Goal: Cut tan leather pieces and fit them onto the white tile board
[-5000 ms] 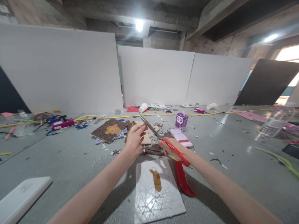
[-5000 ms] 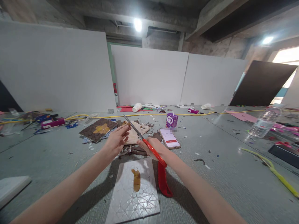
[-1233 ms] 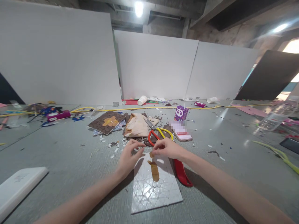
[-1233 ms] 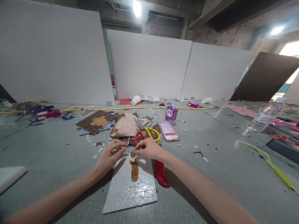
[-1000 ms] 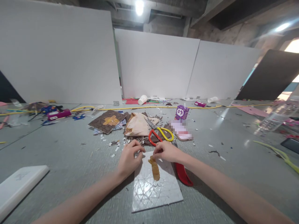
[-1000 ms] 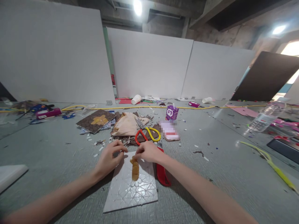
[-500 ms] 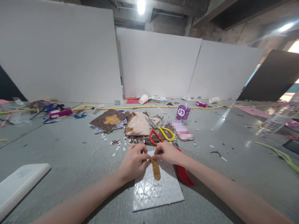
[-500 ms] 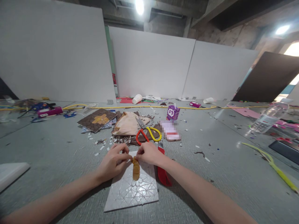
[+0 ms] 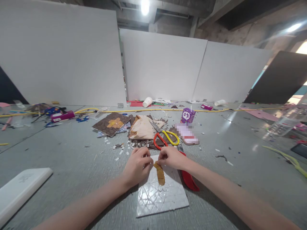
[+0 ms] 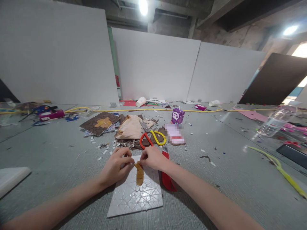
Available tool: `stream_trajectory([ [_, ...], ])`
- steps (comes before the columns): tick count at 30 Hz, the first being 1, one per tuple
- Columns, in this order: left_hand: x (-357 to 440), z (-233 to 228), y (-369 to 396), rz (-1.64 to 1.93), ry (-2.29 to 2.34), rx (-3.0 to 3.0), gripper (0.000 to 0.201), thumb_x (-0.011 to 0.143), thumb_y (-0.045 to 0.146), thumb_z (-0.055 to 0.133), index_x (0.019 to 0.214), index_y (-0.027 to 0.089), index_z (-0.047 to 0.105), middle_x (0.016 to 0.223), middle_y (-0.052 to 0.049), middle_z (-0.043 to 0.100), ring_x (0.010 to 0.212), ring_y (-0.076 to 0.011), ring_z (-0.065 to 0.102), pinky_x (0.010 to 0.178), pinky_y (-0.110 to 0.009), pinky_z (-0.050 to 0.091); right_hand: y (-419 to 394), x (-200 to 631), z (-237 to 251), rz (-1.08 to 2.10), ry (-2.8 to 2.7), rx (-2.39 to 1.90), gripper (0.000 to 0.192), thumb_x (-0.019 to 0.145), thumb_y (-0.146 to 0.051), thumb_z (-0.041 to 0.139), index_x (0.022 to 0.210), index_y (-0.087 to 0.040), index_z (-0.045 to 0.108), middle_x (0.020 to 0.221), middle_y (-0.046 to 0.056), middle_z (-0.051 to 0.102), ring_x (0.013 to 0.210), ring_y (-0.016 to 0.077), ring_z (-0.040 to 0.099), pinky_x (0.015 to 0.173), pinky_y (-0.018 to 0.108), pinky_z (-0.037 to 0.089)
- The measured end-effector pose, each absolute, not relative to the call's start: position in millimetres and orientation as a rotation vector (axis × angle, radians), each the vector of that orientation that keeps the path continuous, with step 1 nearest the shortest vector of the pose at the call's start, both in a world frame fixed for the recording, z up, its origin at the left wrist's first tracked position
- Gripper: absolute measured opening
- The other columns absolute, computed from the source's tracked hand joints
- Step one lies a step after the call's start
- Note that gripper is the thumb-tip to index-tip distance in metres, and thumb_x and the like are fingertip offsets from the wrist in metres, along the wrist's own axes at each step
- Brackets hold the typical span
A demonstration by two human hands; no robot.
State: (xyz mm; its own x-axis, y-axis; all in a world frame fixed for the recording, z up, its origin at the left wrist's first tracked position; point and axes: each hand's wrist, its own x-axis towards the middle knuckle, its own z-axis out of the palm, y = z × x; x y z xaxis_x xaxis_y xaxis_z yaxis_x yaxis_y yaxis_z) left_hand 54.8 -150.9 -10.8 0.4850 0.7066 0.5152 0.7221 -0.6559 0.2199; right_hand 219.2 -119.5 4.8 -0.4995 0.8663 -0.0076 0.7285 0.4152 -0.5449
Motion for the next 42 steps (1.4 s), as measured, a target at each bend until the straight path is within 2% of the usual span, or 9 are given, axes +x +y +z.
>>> stream_trajectory([
  [6, 55.2, -10.2, -151.3, -0.874, -1.237, -2.704, 0.021, 0.071, 0.012, 0.045, 0.060, 0.017, 0.061, 0.068, -0.003, 0.051, 0.068, -0.0140, 0.045, 0.065, -0.029, 0.032, -120.0, 220.0, 3.9, 0.777, -2.358, -1.369, 0.008, 0.062, -0.019, 0.058, 0.062, -0.015, 0.065, 0.061, 0.001, 0.062, 0.056, 0.0098, 0.051, 0.051, 0.018, 0.034],
  [12, 54.2, -12.6, -150.0, -0.979, -1.298, -2.705, 0.016, 0.070, 0.013, 0.048, 0.067, 0.017, 0.063, 0.071, -0.003, 0.052, 0.070, -0.0154, 0.047, 0.066, -0.030, 0.034, -115.1, 225.4, 1.2, 1.036, -2.210, -1.376, 0.014, 0.062, -0.026, 0.056, 0.066, -0.015, 0.065, 0.064, 0.001, 0.060, 0.058, 0.0101, 0.049, 0.050, 0.018, 0.034],
  [19, 54.4, -8.4, -144.7, -1.183, -1.606, -2.833, 0.021, 0.076, 0.020, 0.043, 0.089, 0.017, 0.059, 0.084, -0.005, 0.055, 0.076, -0.0152, 0.050, 0.070, -0.027, 0.038, -109.0, 230.2, -0.7, 1.161, -2.182, -1.351, 0.020, 0.063, -0.031, 0.057, 0.068, -0.014, 0.066, 0.060, -0.001, 0.055, 0.055, 0.0086, 0.044, 0.049, 0.019, 0.031],
  [26, 55.8, -3.8, -140.7, -1.187, -1.621, -3.157, 0.022, 0.077, 0.029, 0.045, 0.076, 0.017, 0.063, 0.074, -0.002, 0.059, 0.070, -0.0134, 0.053, 0.063, -0.022, 0.038, -112.1, 227.4, 4.4, 1.165, -2.252, -1.283, 0.020, 0.064, -0.032, 0.057, 0.067, -0.015, 0.066, 0.058, -0.002, 0.053, 0.054, 0.0082, 0.041, 0.048, 0.019, 0.028],
  [30, 55.8, -7.7, -139.8, -1.250, -1.729, -3.148, 0.019, 0.074, 0.027, 0.048, 0.068, 0.016, 0.063, 0.069, -0.002, 0.059, 0.067, -0.0134, 0.053, 0.062, -0.021, 0.037, -111.6, 227.3, 3.0, 1.158, -2.241, -1.278, 0.017, 0.063, -0.029, 0.057, 0.065, -0.015, 0.066, 0.056, -0.002, 0.052, 0.053, 0.0082, 0.040, 0.049, 0.019, 0.028],
  [35, 56.4, -8.6, -138.4, -1.410, -1.870, -3.017, 0.017, 0.072, 0.025, 0.049, 0.064, 0.015, 0.061, 0.065, -0.002, 0.058, 0.064, -0.0135, 0.052, 0.059, -0.021, 0.037, -113.3, 225.0, 5.6, 1.231, -2.184, -1.248, 0.020, 0.062, -0.031, 0.058, 0.072, -0.016, 0.066, 0.065, -0.001, 0.057, 0.059, 0.0098, 0.047, 0.053, 0.019, 0.032],
  [42, 58.0, -10.4, -137.0, -1.680, -2.104, -2.907, 0.018, 0.068, 0.029, 0.051, 0.063, 0.015, 0.060, 0.057, 0.000, 0.055, 0.056, -0.0125, 0.049, 0.054, -0.021, 0.035, -112.0, 224.9, 4.6, 1.165, -2.156, -1.323, 0.017, 0.064, -0.028, 0.054, 0.067, -0.015, 0.065, 0.061, -0.001, 0.056, 0.055, 0.0088, 0.045, 0.049, 0.019, 0.031],
])
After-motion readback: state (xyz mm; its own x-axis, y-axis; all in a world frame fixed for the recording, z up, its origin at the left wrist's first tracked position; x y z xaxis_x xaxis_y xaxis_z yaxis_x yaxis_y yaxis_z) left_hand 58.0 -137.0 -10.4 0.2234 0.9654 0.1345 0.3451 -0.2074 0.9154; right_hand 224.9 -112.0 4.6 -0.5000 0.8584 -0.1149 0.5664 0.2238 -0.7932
